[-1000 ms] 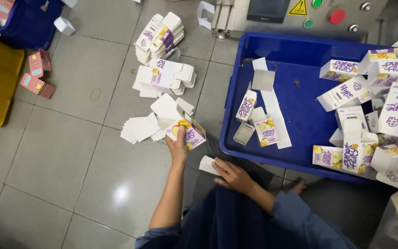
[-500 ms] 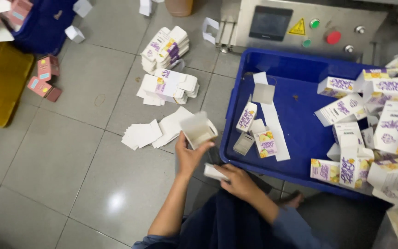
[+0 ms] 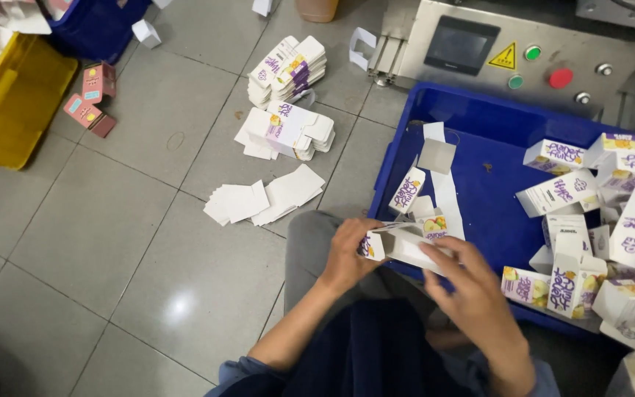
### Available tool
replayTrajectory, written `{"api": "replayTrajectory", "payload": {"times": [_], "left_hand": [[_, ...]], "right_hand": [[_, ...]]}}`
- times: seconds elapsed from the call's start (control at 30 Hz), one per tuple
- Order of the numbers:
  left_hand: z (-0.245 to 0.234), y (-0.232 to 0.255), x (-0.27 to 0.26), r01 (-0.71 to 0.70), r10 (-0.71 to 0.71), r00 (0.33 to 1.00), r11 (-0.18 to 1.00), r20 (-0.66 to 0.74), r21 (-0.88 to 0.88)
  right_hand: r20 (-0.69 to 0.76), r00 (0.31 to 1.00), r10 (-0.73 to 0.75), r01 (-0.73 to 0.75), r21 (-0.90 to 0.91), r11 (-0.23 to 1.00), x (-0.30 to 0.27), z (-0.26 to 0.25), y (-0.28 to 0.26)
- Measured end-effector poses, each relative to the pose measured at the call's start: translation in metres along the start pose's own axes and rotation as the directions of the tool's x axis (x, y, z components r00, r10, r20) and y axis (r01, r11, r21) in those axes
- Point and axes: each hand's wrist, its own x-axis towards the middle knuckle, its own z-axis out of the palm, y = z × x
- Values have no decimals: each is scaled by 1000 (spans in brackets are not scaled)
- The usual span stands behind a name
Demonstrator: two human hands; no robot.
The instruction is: Folding flat cardboard templates into product boxes and placing them into a storage bin.
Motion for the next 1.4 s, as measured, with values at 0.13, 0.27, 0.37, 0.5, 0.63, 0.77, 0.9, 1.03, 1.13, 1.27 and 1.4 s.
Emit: {"api": "replayTrajectory", "payload": {"times": [0.13,0.27,0.37,0.5,0.63,0.77,0.9,1.03,1.13,1.27,1.4], "left_hand": [[6,-4,-4,55,-55,997,999,-51,-2],[4,-10,-4,87,-84,992,996,-90,32],[3,-18,-5,50,-42,990,997,-138,55],[-2,-27,-6,-73,86,984,994,-158,81],[2,-27,-1,-211,204,944,977,-259,-1],[7,-33,-8,-92,105,969,993,-223,68],[9,-35,-4,-82,91,960,996,-264,47],[10,-26,0,-137,153,952,987,-264,79],[12,-22,-1,-118,133,958,990,-255,74],[12,-16,2,-96,103,957,995,-271,40],[14,-23,-1,-89,99,957,995,-274,46]], "right_hand": [[-59,993,-102,89,-196,977,10,10,-19],[11,979,-204,203,-173,964,23,10,-36],[77,967,-245,253,-130,959,30,16,-40],[111,954,-277,273,51,961,42,15,-34],[170,942,-290,289,36,957,48,17,-31],[37,974,-224,224,-3,975,36,34,-34],[-26,991,-130,131,27,991,31,39,-27],[-124,987,-99,116,136,984,37,26,-37],[-143,988,-54,75,147,986,36,34,-35],[-117,993,-32,48,137,989,33,57,-25],[-103,995,-18,31,123,992,31,64,-19]]}}
